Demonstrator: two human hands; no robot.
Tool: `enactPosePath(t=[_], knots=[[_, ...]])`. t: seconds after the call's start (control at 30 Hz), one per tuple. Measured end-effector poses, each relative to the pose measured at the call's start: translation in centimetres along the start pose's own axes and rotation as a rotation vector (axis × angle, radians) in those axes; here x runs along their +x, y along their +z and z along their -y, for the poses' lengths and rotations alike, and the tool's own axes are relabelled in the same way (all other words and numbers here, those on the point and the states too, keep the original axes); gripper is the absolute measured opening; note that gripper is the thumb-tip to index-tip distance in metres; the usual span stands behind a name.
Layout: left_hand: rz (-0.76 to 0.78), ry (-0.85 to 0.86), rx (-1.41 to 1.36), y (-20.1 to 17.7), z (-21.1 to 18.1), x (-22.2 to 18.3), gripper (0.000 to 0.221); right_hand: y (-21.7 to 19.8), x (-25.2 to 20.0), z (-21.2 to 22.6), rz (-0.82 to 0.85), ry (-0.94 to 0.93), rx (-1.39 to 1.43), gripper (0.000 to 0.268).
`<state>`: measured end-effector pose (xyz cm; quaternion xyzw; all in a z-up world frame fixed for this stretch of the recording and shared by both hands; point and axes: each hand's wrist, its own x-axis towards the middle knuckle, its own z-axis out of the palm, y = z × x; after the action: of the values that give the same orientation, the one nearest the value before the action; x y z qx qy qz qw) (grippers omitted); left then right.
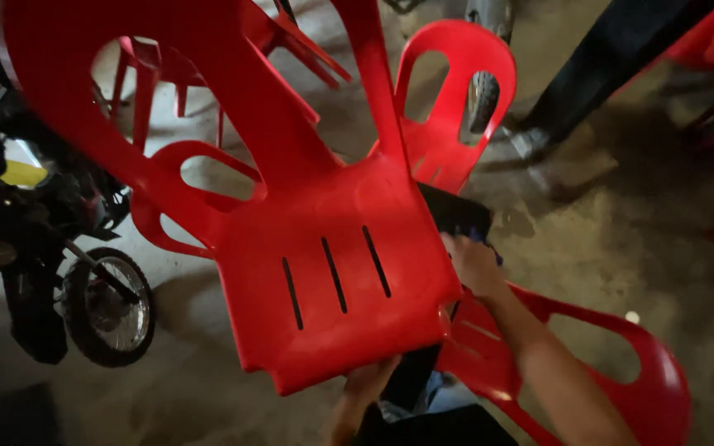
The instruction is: Cleaning a red plastic chair using a water bottle and a blue cleaning cloth.
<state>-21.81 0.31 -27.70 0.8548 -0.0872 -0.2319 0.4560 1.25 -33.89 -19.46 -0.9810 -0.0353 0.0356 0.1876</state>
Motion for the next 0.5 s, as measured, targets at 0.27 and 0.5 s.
enactPosePath(t=[0.27, 0.5], knots=[[0.161, -0.068, 0.041, 3.6, -13.6, 2.0, 0.072, 2.7, -7.9, -3.8, -0.207, 0.251, 0.064, 0.039], [0.41, -0.023, 0.131, 4.5, -22.2, 13.5, 0.077, 0.8, -16.3, -2.4, -0.15, 0.64, 0.221, 0.038]])
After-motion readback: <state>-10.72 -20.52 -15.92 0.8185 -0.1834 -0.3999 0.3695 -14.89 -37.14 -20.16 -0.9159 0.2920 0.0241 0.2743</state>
